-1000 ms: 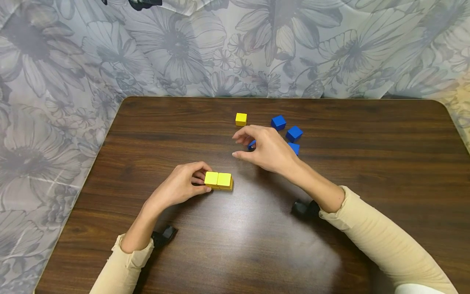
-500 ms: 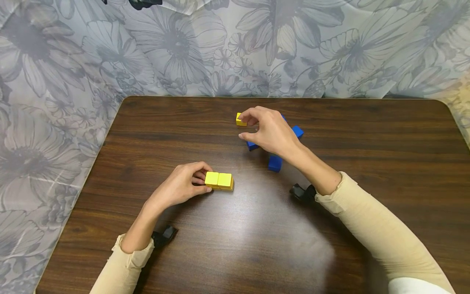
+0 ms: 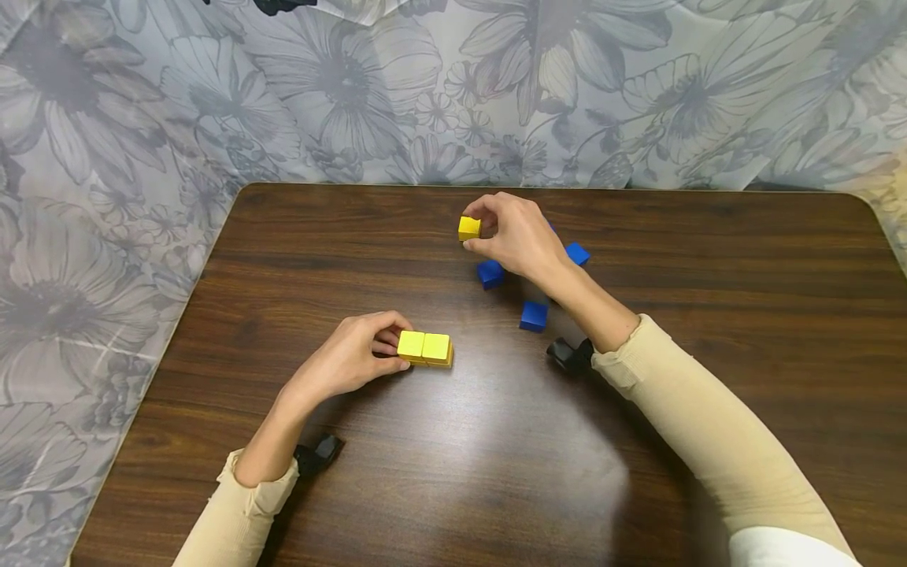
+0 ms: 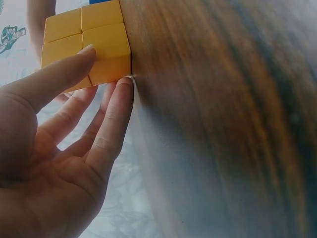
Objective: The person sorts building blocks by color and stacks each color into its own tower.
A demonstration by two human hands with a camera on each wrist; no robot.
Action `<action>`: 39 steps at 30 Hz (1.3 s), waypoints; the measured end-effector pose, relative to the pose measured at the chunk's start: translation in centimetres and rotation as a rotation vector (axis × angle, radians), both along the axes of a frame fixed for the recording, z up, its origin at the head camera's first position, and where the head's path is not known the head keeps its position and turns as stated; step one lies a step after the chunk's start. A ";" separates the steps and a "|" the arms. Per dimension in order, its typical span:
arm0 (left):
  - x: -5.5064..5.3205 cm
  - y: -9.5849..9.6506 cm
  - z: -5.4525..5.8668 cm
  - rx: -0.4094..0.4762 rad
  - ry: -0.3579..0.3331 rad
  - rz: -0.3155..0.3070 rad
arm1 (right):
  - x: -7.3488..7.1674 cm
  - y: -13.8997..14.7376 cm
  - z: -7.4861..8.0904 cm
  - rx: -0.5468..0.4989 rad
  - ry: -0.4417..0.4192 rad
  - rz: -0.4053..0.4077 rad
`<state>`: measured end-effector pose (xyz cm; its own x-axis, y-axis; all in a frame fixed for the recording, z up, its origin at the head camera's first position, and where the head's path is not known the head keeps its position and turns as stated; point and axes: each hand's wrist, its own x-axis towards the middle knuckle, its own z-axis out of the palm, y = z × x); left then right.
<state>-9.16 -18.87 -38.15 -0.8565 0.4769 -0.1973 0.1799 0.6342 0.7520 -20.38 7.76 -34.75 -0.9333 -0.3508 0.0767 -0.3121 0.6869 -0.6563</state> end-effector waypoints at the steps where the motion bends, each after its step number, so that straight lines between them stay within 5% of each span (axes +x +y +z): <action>1: 0.0 0.0 0.0 0.000 -0.001 0.001 | -0.2 0.0 0.0 0.010 -0.004 -0.004; 17: -0.1 0.0 -0.1 0.004 -0.006 0.008 | -3.2 0.6 -0.9 0.121 -0.041 0.010; 39: -0.2 -0.1 -0.1 0.017 0.011 0.005 | -4.6 0.7 -2.2 0.116 -0.064 0.059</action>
